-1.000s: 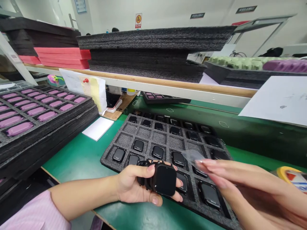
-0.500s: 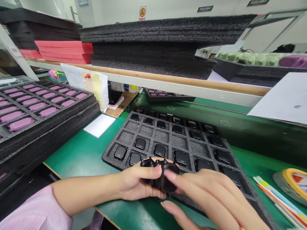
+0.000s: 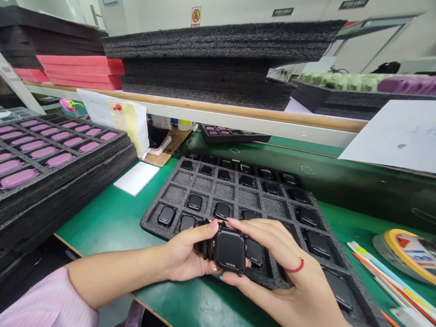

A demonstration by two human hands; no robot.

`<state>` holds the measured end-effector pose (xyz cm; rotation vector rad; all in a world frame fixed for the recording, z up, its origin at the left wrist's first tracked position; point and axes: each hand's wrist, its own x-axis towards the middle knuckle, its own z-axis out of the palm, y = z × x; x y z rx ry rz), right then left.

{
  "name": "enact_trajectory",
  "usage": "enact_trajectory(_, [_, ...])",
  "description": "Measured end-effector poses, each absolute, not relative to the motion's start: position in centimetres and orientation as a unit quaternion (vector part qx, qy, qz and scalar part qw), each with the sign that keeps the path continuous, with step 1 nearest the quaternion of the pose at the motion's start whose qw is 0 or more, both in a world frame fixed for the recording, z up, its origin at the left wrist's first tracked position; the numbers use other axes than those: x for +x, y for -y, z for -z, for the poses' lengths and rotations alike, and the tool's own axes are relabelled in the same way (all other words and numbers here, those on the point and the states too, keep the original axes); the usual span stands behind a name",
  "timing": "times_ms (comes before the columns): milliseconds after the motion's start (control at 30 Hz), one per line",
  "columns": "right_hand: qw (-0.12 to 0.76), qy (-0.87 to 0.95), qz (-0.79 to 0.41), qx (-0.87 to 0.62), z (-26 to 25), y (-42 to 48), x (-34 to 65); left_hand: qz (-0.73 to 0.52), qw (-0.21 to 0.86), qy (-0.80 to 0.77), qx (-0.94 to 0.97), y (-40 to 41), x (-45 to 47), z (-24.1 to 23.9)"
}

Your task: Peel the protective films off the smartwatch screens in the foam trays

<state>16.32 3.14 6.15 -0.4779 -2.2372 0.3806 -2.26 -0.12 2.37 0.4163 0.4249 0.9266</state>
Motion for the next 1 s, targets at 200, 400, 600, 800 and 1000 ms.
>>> enact_trajectory(200, [0.383, 0.898, -0.079, -0.201, -6.7, -4.7, 17.2, -0.468, 0.825, -0.276, 0.156, 0.6, -1.8, -2.7])
enact_trajectory(400, [0.375, 0.813, -0.024, -0.445, -4.9, -12.8, 22.2, -0.457, 0.818, -0.327, 0.122, 0.6, -2.0, -4.1])
enact_trajectory(600, [0.299, 0.826, -0.103, -0.468, -2.6, -15.6, 24.5, -0.460, 0.824, -0.304, 0.134, 0.6, -2.4, -4.1])
enact_trajectory(800, [0.357, 0.836, -0.152, -0.389, -6.6, -9.2, 20.3, -0.456, 0.835, -0.287, 0.113, 0.5, -1.7, -4.0])
enact_trajectory(1000, [0.338, 0.903, -0.194, -0.181, -6.6, -3.9, 16.1, -0.464, 0.839, -0.243, 0.145, 0.2, -1.6, -3.3])
